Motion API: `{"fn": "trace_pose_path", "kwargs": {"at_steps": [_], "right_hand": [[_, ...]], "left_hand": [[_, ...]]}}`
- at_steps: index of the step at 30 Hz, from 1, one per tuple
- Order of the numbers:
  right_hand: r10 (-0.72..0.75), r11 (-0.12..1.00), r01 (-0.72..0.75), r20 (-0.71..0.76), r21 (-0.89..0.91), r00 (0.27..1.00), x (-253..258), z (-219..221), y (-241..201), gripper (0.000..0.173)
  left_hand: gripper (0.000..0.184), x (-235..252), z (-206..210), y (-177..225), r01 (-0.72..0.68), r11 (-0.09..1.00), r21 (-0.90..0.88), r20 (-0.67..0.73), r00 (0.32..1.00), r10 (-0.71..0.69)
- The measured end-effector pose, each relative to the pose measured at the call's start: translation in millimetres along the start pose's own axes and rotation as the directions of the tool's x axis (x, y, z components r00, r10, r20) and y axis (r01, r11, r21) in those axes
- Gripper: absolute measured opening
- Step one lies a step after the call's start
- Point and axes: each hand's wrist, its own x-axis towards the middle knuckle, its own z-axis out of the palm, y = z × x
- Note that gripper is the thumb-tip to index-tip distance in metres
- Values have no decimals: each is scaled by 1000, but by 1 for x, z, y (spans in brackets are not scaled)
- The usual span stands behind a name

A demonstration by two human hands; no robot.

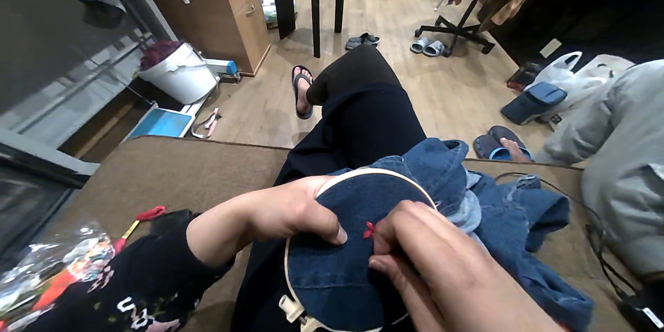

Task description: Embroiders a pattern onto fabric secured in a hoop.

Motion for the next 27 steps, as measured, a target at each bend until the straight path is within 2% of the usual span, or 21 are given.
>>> {"fn": "trace_pose_path", "kwargs": {"at_steps": [3,7,13,22,27], "right_hand": [[59,998,-59,-17,13,998,-2,0,-3,20],[67,998,-68,-24,-14,997,-3,3,-3,19],[-24,1000,25,-135,2,991,-1,10,-3,23],[14,961,29,-155,275,988,2,9,7,34],[-19,956,58,-137,286,990,3,8,8,33]], "left_hand": [[30,0,0,0,-7,1000,-4,15,1000,7],[31,0,1,0,-4,1000,-1,6,1000,4],[31,-4,3,4,-7,999,44,-17,1000,8],[28,-4,5,2,15,999,-30,-15,1000,-15],[29,-4,8,2,44,998,-51,-54,997,-47]]}}
